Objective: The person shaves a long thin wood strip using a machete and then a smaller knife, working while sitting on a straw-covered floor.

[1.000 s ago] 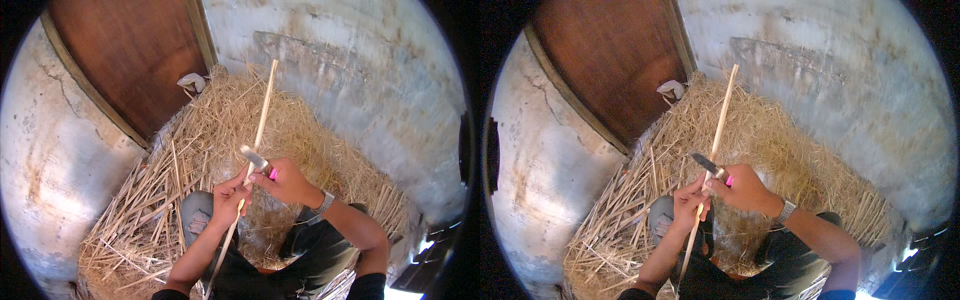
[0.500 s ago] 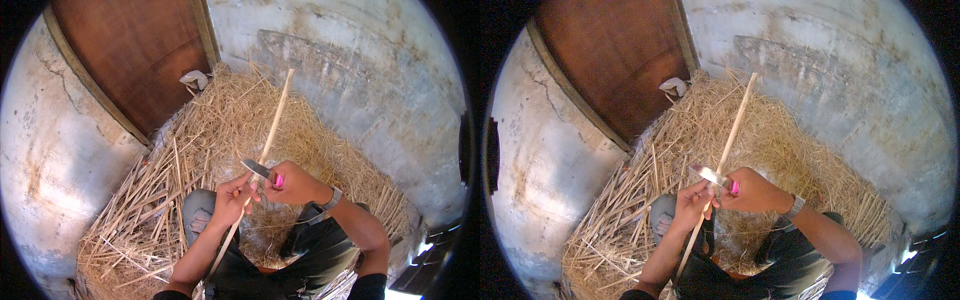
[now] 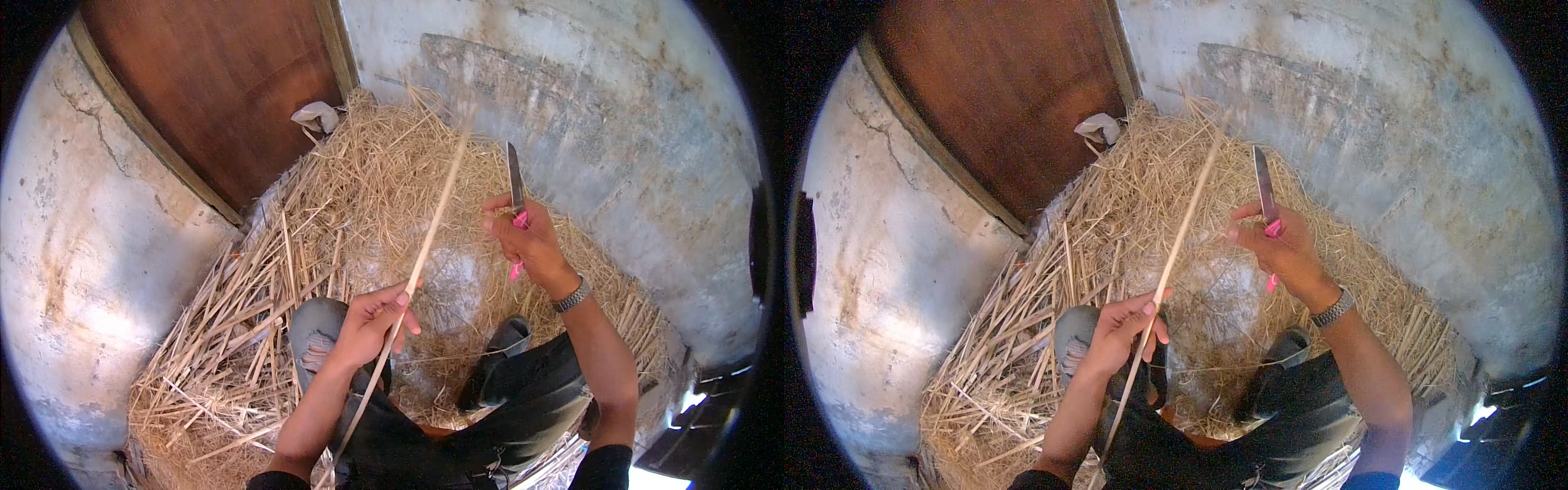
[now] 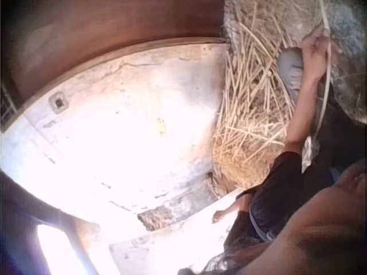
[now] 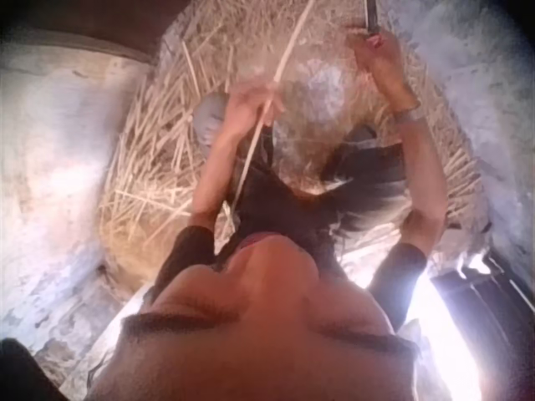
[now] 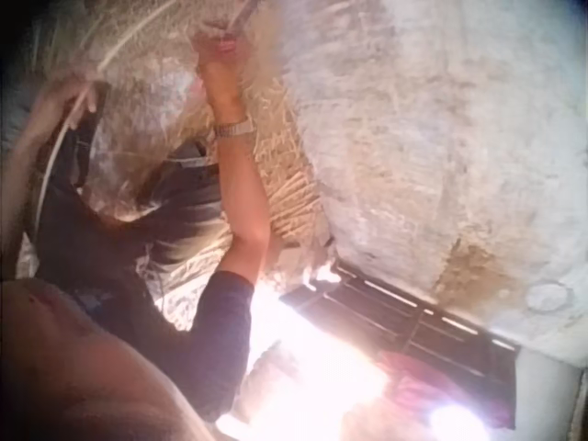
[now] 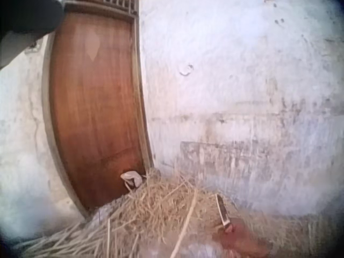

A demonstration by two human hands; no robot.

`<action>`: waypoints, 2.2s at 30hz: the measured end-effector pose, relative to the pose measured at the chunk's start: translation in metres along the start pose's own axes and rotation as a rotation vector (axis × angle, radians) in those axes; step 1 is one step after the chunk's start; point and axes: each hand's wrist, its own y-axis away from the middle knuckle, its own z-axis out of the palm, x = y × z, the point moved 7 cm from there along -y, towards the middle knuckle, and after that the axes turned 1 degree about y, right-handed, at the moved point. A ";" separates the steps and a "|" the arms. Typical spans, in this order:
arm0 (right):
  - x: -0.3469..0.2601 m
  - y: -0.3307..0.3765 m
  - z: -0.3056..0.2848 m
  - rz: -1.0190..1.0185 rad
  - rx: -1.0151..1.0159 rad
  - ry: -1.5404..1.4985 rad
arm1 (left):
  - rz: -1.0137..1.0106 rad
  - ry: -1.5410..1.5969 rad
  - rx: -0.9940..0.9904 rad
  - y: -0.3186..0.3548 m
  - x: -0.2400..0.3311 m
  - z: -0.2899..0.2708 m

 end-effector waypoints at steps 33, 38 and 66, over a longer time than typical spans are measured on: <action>0.002 0.060 0.102 -0.302 -0.257 0.878 | 0.191 0.167 -0.030 0.007 -0.003 0.014; -0.002 0.046 0.083 -0.327 -0.090 1.249 | 0.127 0.255 -0.077 0.011 -0.010 0.016; -0.023 0.021 -0.003 -0.196 0.302 1.014 | 0.228 0.093 -0.152 0.020 -0.004 0.025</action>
